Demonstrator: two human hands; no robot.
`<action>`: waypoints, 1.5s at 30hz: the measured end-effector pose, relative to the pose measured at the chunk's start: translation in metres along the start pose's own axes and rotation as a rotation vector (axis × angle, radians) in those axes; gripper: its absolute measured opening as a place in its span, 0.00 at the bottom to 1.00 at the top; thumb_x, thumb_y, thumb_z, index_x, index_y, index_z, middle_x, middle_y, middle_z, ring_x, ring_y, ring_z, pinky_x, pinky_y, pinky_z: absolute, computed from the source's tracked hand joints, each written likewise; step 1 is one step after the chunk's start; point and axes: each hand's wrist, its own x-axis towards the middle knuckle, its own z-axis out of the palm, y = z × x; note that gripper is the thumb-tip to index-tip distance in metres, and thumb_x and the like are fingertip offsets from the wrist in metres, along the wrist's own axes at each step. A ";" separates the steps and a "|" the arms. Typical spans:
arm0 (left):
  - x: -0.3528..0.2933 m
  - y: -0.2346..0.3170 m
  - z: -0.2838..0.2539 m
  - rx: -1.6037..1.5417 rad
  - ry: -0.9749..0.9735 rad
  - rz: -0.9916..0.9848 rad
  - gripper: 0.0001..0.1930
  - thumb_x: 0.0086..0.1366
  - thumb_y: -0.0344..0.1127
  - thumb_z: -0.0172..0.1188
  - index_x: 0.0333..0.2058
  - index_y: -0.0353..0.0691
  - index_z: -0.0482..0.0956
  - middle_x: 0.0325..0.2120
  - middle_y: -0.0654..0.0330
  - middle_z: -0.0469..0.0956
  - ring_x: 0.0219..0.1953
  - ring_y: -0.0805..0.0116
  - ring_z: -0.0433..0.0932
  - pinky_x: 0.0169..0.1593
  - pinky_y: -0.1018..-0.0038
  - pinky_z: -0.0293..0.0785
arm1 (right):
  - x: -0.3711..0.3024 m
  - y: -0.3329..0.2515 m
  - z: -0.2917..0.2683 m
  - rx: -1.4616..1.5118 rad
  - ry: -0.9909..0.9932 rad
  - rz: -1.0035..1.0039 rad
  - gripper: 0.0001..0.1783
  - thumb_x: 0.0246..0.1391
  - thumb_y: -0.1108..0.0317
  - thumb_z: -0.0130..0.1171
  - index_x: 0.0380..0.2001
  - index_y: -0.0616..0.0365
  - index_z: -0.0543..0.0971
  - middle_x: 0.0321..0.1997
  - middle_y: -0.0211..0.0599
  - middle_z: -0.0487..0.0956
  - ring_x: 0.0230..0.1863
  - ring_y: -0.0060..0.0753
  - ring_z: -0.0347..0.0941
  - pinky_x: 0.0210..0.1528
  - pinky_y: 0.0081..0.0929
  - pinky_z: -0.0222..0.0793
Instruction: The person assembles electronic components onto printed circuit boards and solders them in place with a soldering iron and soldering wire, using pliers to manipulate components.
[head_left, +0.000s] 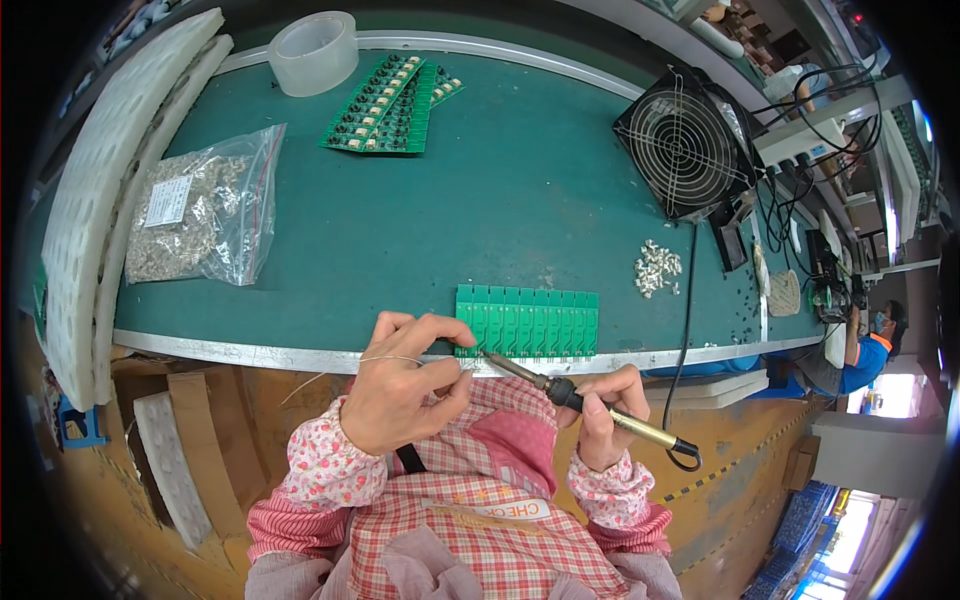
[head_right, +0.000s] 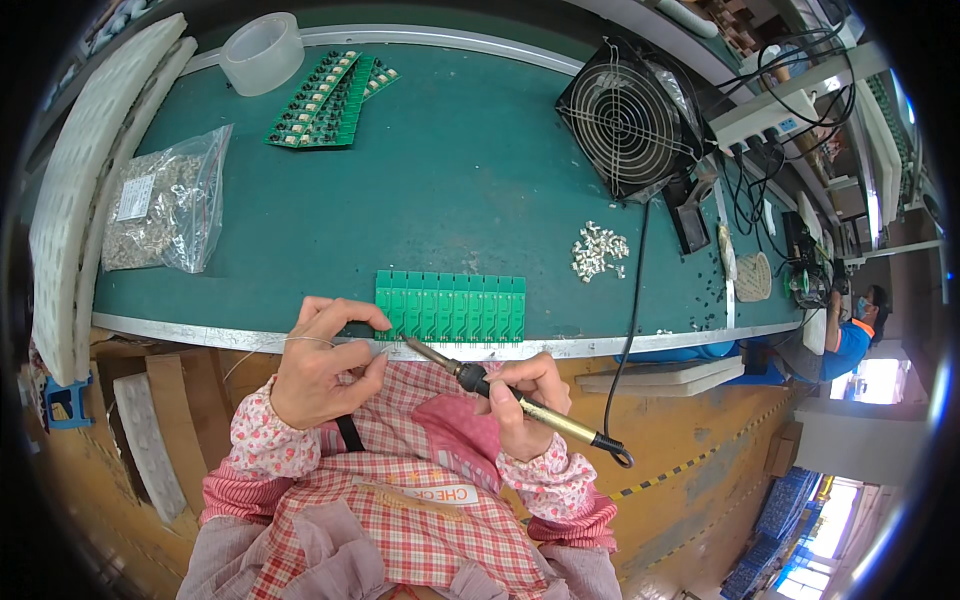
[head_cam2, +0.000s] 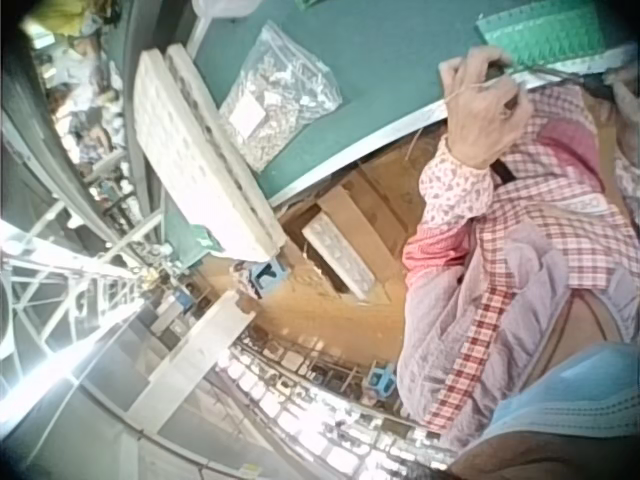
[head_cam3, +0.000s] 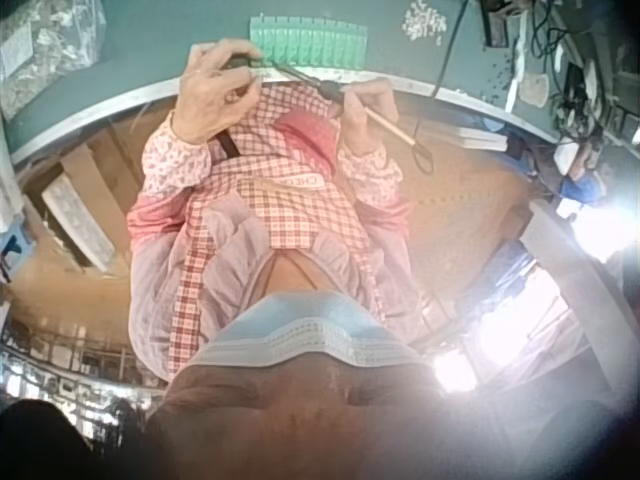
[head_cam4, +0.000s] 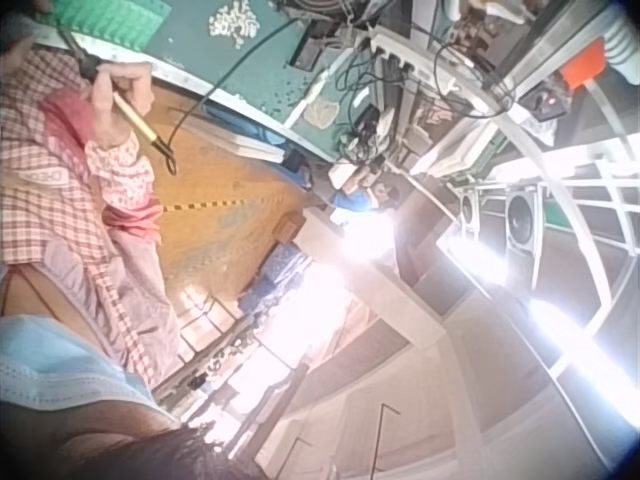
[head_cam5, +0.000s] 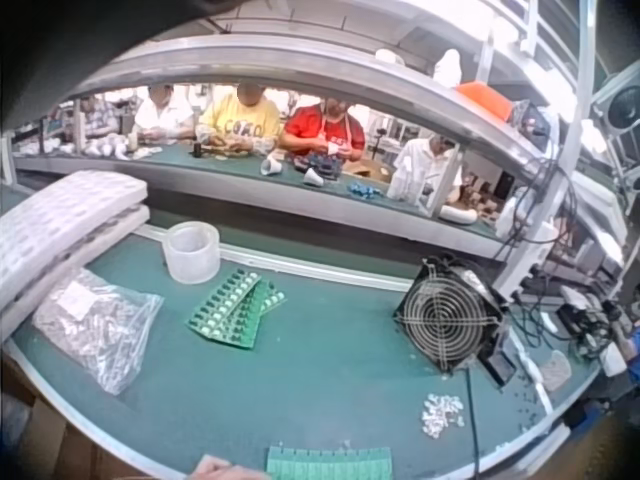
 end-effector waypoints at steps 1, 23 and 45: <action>0.000 0.000 0.000 -0.002 0.003 -0.001 0.08 0.42 0.26 0.64 0.14 0.39 0.72 0.37 0.61 0.76 0.34 0.64 0.72 0.42 0.69 0.62 | 0.000 0.000 0.000 0.000 -0.006 -0.011 0.09 0.53 0.70 0.54 0.31 0.64 0.67 0.23 0.42 0.76 0.18 0.23 0.73 0.22 0.20 0.71; 0.003 0.000 -0.007 -0.111 0.005 -0.066 0.08 0.43 0.24 0.62 0.13 0.37 0.71 0.37 0.59 0.74 0.36 0.66 0.75 0.41 0.70 0.65 | -0.003 -0.002 0.003 0.026 0.032 -0.068 0.09 0.53 0.71 0.55 0.32 0.65 0.68 0.24 0.42 0.75 0.19 0.25 0.73 0.22 0.20 0.72; 0.000 -0.001 0.000 -0.042 0.036 -0.076 0.11 0.40 0.23 0.63 0.11 0.37 0.67 0.40 0.55 0.71 0.34 0.60 0.70 0.40 0.68 0.68 | -0.003 0.000 0.013 0.020 -0.032 -0.013 0.09 0.53 0.72 0.55 0.31 0.65 0.68 0.24 0.44 0.77 0.20 0.26 0.75 0.23 0.21 0.72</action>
